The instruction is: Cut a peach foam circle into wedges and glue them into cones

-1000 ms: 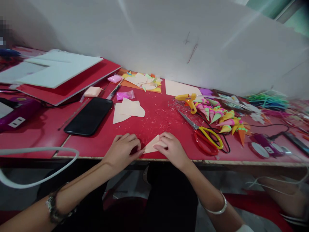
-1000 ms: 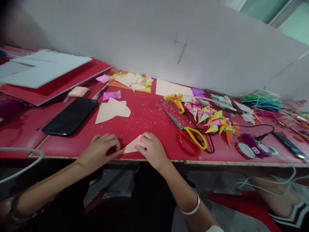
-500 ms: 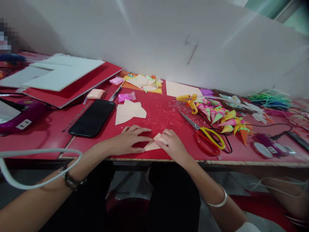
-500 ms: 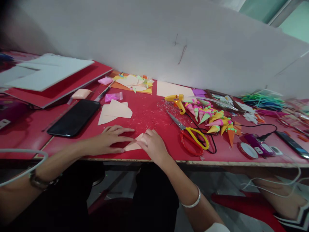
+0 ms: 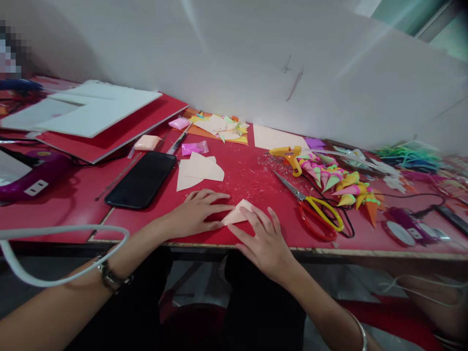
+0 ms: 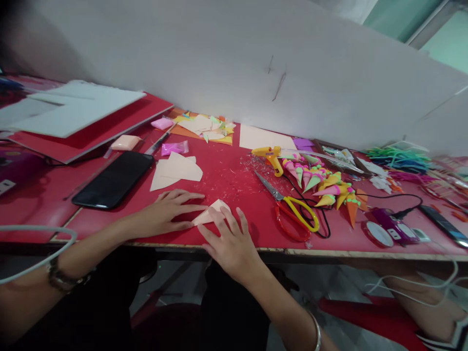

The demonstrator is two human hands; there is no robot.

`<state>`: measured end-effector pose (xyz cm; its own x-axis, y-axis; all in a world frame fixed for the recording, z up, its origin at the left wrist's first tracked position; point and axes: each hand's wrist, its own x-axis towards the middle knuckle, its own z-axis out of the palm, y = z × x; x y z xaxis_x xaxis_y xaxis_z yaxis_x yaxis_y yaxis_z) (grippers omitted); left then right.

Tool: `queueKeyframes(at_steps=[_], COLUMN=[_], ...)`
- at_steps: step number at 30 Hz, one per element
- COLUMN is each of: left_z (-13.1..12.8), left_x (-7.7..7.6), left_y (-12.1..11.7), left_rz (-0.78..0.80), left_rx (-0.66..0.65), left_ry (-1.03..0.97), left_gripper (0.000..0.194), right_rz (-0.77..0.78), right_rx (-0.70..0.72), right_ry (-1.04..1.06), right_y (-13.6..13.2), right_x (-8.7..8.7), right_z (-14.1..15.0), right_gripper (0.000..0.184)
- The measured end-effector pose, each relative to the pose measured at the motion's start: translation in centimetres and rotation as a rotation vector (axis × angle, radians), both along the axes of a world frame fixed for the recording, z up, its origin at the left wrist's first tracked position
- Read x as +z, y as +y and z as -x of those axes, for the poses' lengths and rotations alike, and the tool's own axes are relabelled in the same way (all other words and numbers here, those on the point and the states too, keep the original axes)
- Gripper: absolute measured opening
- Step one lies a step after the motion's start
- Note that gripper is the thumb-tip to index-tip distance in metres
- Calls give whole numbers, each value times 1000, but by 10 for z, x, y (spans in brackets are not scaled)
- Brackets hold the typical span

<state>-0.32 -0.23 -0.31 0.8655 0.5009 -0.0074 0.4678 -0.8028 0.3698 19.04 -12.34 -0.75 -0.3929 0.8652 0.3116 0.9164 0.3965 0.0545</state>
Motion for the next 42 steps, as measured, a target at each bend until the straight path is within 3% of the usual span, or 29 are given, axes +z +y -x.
queueKeyframes(at_steps=[11, 25, 31, 42], left_z=[1, 3, 6, 39], left_x=[-2, 0, -2, 7], left_y=[1, 1, -1, -12], left_rz=[-24, -29, -142, -209], left_rx=[-15, -41, -205, -239], left_ry=[-19, 8, 12, 32], left_gripper=[43, 48, 44, 41], right_rz=[231, 301, 316, 318], right_rx=[-43, -169, -198, -202], right_ry=[65, 74, 74, 74], right_y=[2, 1, -2, -2], right_x=[9, 4, 3, 3], right_z=[0, -32, -37, -37], right_gripper=[50, 52, 54, 53])
